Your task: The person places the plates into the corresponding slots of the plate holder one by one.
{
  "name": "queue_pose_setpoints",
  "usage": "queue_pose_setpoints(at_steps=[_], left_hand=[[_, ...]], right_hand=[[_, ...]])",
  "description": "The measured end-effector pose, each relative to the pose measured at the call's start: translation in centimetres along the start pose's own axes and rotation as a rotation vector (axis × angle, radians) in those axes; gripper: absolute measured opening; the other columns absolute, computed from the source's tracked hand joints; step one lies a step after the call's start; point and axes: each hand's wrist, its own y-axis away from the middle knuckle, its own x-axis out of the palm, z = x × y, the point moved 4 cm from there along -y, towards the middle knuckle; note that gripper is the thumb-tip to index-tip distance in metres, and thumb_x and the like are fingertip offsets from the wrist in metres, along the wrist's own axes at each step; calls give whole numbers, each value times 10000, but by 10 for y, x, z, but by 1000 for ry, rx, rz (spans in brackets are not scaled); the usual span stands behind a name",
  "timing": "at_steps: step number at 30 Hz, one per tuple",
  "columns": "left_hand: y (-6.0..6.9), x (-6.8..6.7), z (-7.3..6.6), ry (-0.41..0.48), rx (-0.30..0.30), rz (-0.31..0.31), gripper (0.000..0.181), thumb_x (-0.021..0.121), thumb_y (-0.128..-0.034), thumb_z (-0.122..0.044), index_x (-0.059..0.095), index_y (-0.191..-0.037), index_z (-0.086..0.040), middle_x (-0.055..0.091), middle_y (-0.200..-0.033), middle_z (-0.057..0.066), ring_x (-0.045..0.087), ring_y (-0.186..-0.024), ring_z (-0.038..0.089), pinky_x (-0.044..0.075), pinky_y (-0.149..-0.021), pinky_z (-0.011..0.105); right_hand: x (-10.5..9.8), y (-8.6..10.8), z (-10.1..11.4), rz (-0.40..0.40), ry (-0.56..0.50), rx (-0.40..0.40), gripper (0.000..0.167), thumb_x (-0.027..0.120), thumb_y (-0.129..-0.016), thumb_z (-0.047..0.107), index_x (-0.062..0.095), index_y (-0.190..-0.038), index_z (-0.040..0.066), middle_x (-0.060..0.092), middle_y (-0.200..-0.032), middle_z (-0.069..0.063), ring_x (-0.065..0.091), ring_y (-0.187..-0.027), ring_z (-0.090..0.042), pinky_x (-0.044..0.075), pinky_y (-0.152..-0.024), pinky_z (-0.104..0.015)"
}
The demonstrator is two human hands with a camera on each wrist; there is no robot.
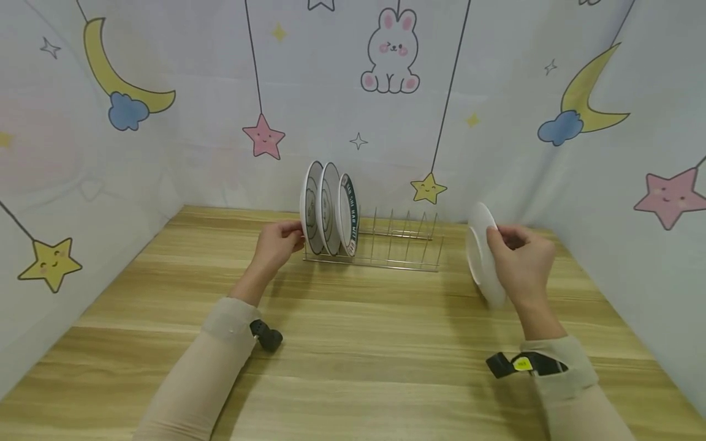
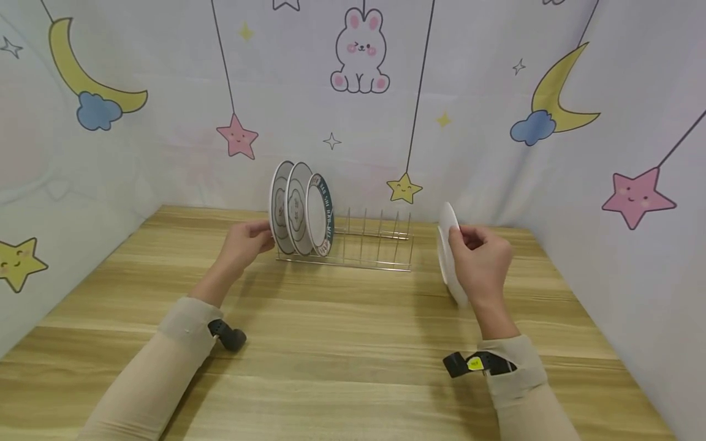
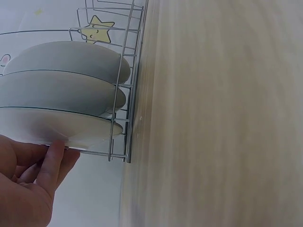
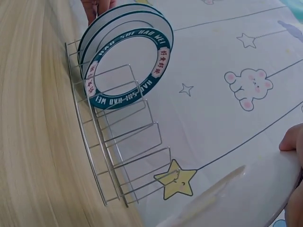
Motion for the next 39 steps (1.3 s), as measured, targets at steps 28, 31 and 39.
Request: queue_pose_setpoints(at_steps=[28,31,39], left_hand=[[-1,0,2,6,-9,8,320,458,-1023,4,566,-1307,104,619,-1247,259,632,-1085,327,566,-860,264],[-1,1,2,12,-7,5,316,461,-1020,6,574,-1298,106,624,-1238,258,636,-1076,324,570,-852,266],[0,0,0,3,-3,0,317,468,-1019,-2,578,-1297,102,627,-1235,253,643,-1031,273,570,-850,266]], right_hand=[[-1,-3,44,-251,-235,-6,220,759,-844,164,752,-824,-55,628,-633,78,546,-527,-59,459,-497,-131],[-1,-5,48,-253,-230,-3,222,763,-846,182,757,-837,-40,633,-649,86,557,-541,-60,464,-508,-130],[8,-11,64,-256,-282,-43,193,754,-845,139,755,-843,-54,645,-669,66,561,-547,-73,471,-518,-141]])
